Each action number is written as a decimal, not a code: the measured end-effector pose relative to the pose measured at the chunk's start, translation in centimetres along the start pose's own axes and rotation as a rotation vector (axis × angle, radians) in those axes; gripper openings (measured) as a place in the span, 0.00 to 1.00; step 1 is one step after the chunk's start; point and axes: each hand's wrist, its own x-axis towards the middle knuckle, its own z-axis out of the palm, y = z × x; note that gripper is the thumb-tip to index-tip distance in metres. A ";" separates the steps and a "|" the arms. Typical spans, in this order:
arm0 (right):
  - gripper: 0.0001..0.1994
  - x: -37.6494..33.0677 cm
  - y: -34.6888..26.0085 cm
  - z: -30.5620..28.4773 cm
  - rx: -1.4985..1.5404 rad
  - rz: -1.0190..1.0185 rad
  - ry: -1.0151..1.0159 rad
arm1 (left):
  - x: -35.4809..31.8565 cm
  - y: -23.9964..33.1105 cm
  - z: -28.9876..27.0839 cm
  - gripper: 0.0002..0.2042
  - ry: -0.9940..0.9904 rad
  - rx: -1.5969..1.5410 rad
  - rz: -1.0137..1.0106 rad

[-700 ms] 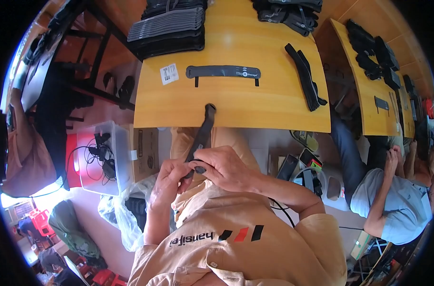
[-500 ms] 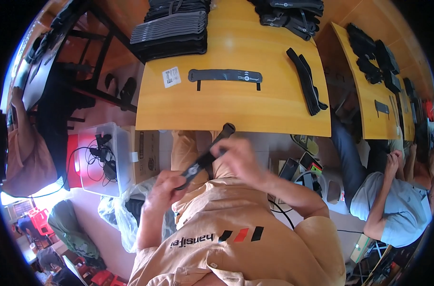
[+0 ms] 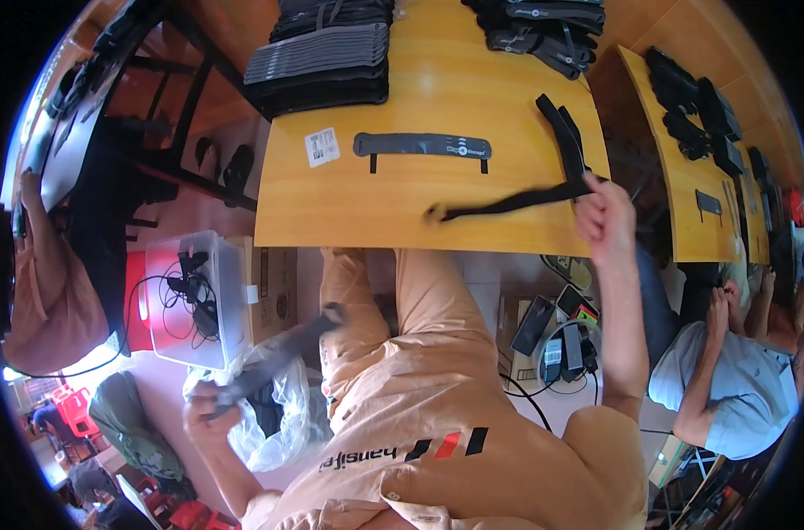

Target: Assembling plastic components onto black textile straps and organizing them in a workshop environment.

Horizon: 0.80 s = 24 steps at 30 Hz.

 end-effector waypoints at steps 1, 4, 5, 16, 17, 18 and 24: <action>0.10 0.1 0.0 -1.9 -0.010 -0.021 0.018 | -0.4 1.3 -0.9 0.10 0.004 -0.022 0.052; 0.10 -2.4 -0.8 -1.7 -0.130 0.047 -0.111 | 0.3 1.4 -0.5 0.11 0.137 -0.049 0.145; 0.09 -2.8 -1.0 -1.0 -0.235 0.127 -0.260 | 1.5 1.0 1.2 0.14 0.226 0.073 0.166; 0.10 -5.6 -0.4 2.6 -1.232 -0.417 -0.711 | 18.2 -6.8 5.3 0.16 0.148 0.409 0.129; 0.11 -5.5 -0.5 2.6 -1.193 -0.240 -0.677 | 19.0 -7.7 4.8 0.16 0.140 0.410 0.125; 0.11 -5.5 -0.3 2.2 -1.194 -0.237 -0.666 | 19.8 -8.3 4.6 0.16 0.190 0.405 0.075; 0.15 -5.1 -0.4 1.4 -0.957 -0.253 -0.589 | 18.9 -7.9 5.9 0.18 0.381 0.578 -0.023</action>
